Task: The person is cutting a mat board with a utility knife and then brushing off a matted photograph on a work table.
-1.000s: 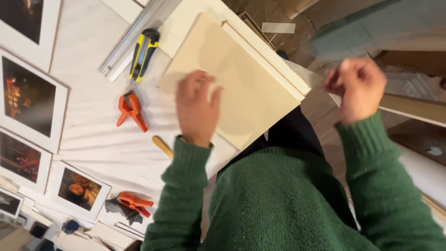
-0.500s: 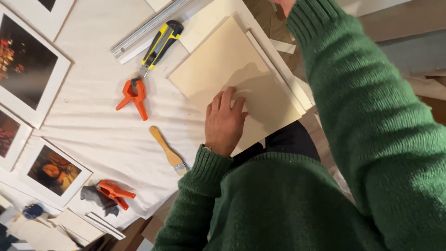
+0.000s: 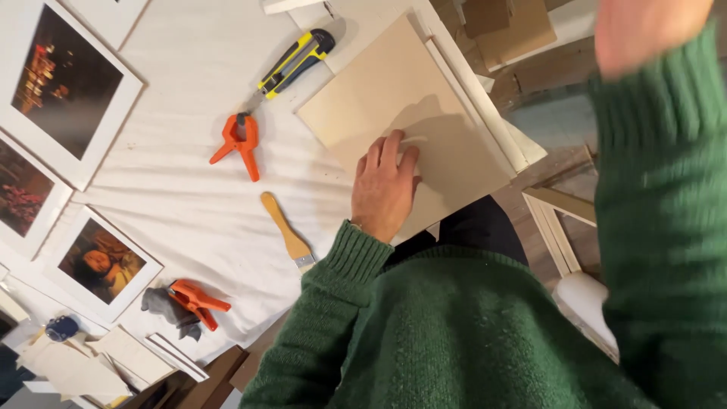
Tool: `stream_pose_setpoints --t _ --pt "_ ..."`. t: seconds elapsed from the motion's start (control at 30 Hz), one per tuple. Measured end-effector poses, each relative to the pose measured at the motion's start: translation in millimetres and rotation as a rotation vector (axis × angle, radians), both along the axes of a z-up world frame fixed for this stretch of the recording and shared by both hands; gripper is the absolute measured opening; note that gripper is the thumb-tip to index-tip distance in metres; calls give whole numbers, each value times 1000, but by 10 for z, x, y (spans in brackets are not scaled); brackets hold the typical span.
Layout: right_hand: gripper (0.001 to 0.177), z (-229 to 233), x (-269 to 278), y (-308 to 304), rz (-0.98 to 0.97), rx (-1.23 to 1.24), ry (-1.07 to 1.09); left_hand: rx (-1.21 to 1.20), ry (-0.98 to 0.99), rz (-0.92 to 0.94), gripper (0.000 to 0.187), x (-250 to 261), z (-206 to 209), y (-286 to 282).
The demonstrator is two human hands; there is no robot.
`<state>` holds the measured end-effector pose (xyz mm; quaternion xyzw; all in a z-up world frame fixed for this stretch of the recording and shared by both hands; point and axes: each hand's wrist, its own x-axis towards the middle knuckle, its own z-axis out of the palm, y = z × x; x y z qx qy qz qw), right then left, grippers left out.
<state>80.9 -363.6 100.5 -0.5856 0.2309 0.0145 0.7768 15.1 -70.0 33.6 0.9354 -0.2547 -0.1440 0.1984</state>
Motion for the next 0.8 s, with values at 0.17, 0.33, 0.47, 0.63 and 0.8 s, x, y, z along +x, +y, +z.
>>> stream_pose_setpoints --t 0.17,0.33,0.47,0.63,0.8 --pt "23 -282 -828 378 -49 0 2 22 -50 -43 48 -21 -59 5" --pt "39 -788 -1723 900 -225 386 248 82 -26 -96 51 -17 -47 15" --pt "41 -840 -1935 1103 -256 422 213 37 -23 -150 44 24 -199 260" --pt "36 -769 -2036 1204 -262 420 228 24 -385 232 57 334 -396 1206" --pt "38 -753 -2027 1240 -241 445 227 259 -266 517 78 635 -226 1904"
